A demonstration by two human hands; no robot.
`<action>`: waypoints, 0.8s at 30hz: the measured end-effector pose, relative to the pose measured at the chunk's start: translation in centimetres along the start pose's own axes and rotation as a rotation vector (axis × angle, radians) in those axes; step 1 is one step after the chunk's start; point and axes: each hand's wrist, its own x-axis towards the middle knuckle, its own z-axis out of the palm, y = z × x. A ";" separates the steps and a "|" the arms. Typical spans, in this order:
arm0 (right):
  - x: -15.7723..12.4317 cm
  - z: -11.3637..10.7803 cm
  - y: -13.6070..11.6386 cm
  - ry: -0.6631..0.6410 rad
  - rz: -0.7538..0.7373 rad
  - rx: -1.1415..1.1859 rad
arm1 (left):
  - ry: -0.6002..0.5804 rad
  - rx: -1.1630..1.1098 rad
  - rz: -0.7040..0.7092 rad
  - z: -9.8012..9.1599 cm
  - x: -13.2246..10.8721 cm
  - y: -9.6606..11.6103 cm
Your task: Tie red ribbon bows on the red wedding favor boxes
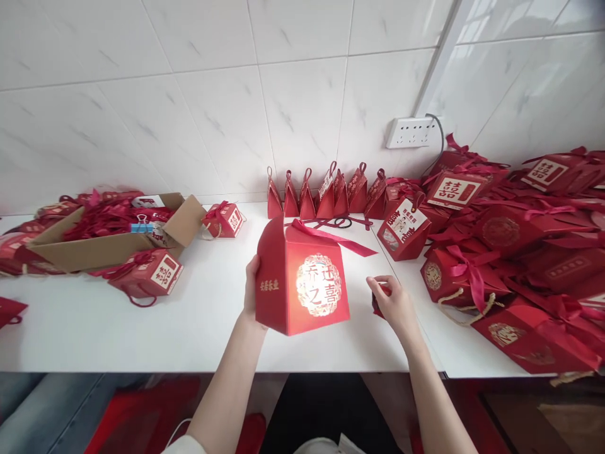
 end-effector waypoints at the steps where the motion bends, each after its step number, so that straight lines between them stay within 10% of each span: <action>1: 0.0 -0.1 0.1 0.010 -0.044 -0.155 | -0.035 -0.004 -0.001 0.1 -0.1 0.0; 4: -0.2 -0.7 -0.4 0.097 -0.174 -0.403 | -0.096 0.059 0.025 0.0 -0.5 -0.2; 8: -1.0 -2.3 -3.2 0.177 -0.276 -0.151 | -0.168 0.403 0.229 -0.6 -0.3 -1.2; 13: -3.0 -3.1 -6.5 -0.210 -0.406 0.360 | -0.124 0.986 0.736 -2.0 1.0 -3.7; 17: -4.9 -2.5 -7.6 -0.390 -0.483 0.443 | -0.153 0.939 1.004 -2.5 1.2 -4.9; 24: -7.1 -4.1 -10.1 -0.316 -0.631 0.458 | -0.210 0.728 0.935 0.0 -0.8 -3.0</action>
